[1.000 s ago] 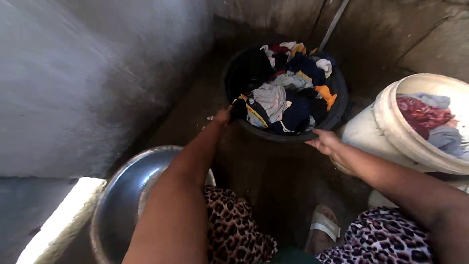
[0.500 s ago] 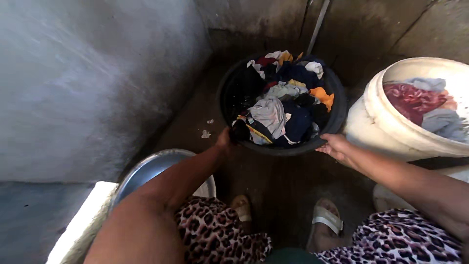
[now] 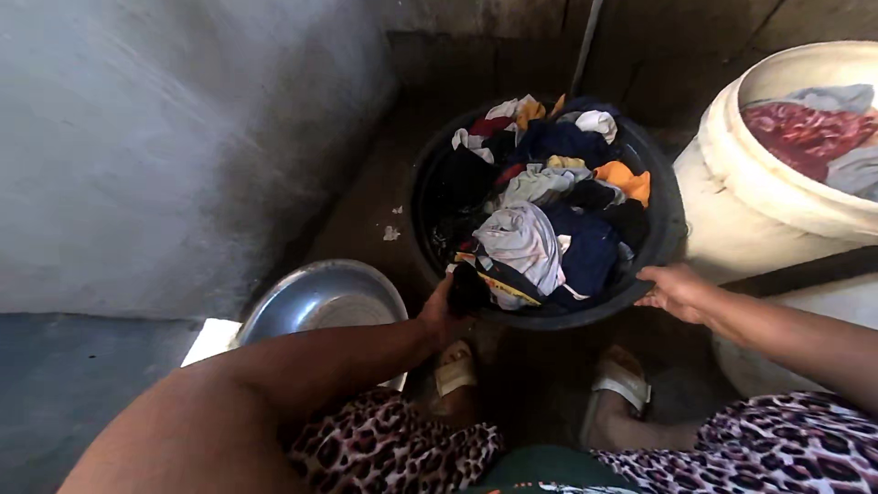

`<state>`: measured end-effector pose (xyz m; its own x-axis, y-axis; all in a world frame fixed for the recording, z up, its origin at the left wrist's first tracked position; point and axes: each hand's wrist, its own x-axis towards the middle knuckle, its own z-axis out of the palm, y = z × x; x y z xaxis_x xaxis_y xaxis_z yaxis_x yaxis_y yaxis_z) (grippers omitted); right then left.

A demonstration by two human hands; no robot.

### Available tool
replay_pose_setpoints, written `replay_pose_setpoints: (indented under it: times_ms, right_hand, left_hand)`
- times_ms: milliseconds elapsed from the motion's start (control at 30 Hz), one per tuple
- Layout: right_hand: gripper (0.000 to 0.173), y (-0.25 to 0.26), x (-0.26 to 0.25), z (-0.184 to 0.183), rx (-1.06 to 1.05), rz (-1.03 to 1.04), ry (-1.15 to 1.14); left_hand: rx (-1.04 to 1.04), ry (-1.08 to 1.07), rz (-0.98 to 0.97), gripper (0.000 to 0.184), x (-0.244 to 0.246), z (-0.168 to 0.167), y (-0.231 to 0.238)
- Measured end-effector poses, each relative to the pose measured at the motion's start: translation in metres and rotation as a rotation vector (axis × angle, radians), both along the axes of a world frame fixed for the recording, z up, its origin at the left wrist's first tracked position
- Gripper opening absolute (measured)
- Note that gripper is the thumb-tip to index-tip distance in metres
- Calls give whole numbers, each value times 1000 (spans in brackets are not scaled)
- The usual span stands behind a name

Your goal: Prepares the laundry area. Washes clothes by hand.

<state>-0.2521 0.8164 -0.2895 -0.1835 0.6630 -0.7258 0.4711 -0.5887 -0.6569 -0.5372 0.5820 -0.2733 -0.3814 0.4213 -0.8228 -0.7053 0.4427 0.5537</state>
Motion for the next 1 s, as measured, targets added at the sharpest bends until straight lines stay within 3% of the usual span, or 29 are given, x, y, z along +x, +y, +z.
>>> replay_pose_setpoints:
  times_ms: [100,167,267,333,433,467,533,600,667,700,867,933,1000]
  right_hand:
    - [38,-5,0,4,-27,-13,-23]
    - [39,5,2,15,-94,98,-106]
    - [42,42,12,43,-121,656,-499]
    - [36,62,3,71,-26,969,-656]
    - [18,49,-45,112,409,1158,-292]
    - [24,38,-69,117,561,1211,-161]
    - [57,6,-110,101,799,1381,-62]
    - [68,-29,-141,63,988,1520,-125]
    - [61,-43,-165,33,1136,1561,-166]
    - [59,-41,-176,22,1153,1566,-135]
    - [46,9,-252,-22,1045,1586,-55]
    - [44,17,-281,-36,947,1615,-104]
    - [38,19,-304,-38,764,1656,-220]
  left_hand:
    - [-13,-31,-41,60,-2,-1,-9]
    - [-16,-41,-59,58,-6,-4,-9]
    - [-62,10,-227,60,-21,-12,-9]
    - [-161,155,-542,65,-40,-9,-8]
    - [-362,400,-1215,77,-71,17,-3]
    - [-401,445,-1375,72,-76,29,4]
    - [-335,571,-1585,56,-74,49,17]
    - [-87,793,-1583,45,-63,73,27]
    - [119,1010,-1438,38,-50,79,38]
    - [120,1080,-1401,43,-44,76,43]
    - [-199,1015,-1477,98,-40,35,66]
    - [-305,975,-1428,96,-55,20,82]
    - [-340,956,-1390,82,-78,1,97]
